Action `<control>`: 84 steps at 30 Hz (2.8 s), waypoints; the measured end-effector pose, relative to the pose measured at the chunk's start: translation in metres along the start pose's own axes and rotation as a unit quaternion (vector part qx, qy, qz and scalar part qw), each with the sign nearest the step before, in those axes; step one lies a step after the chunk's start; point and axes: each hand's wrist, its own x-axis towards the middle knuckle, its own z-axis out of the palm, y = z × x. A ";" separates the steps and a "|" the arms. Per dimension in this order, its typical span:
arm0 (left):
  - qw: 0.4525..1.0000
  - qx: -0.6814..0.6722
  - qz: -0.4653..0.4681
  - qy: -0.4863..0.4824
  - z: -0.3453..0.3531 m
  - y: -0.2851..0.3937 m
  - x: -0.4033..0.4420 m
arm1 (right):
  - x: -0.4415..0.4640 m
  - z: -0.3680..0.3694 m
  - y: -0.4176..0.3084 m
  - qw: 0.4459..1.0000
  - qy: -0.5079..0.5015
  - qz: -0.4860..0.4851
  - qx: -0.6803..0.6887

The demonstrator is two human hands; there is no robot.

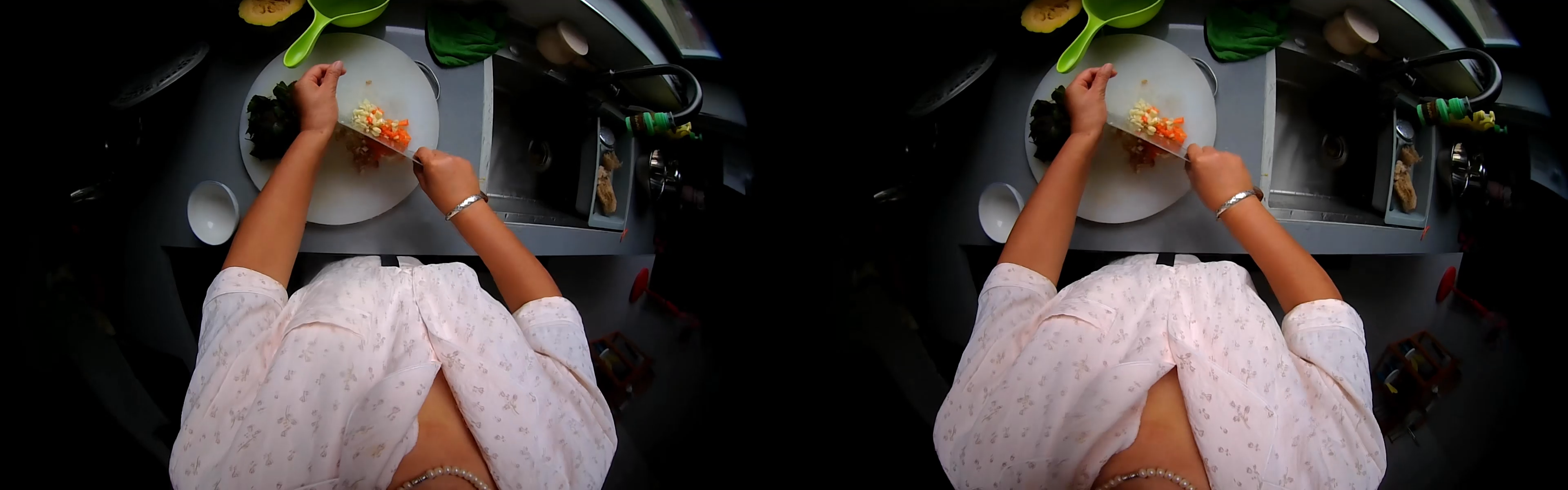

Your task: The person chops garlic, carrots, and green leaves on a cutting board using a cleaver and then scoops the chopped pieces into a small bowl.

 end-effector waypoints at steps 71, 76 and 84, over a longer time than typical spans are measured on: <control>0.952 0.016 -0.016 -0.307 0.089 0.023 0.038 | -0.018 -0.006 -0.019 0.951 0.089 0.247 0.161; 0.951 0.017 -0.036 -0.307 0.082 0.006 0.043 | -0.010 0.002 -0.026 0.957 0.057 0.257 0.122; 0.944 0.031 -0.034 -0.326 0.073 0.019 0.040 | -0.011 0.010 -0.030 0.960 0.077 0.248 0.102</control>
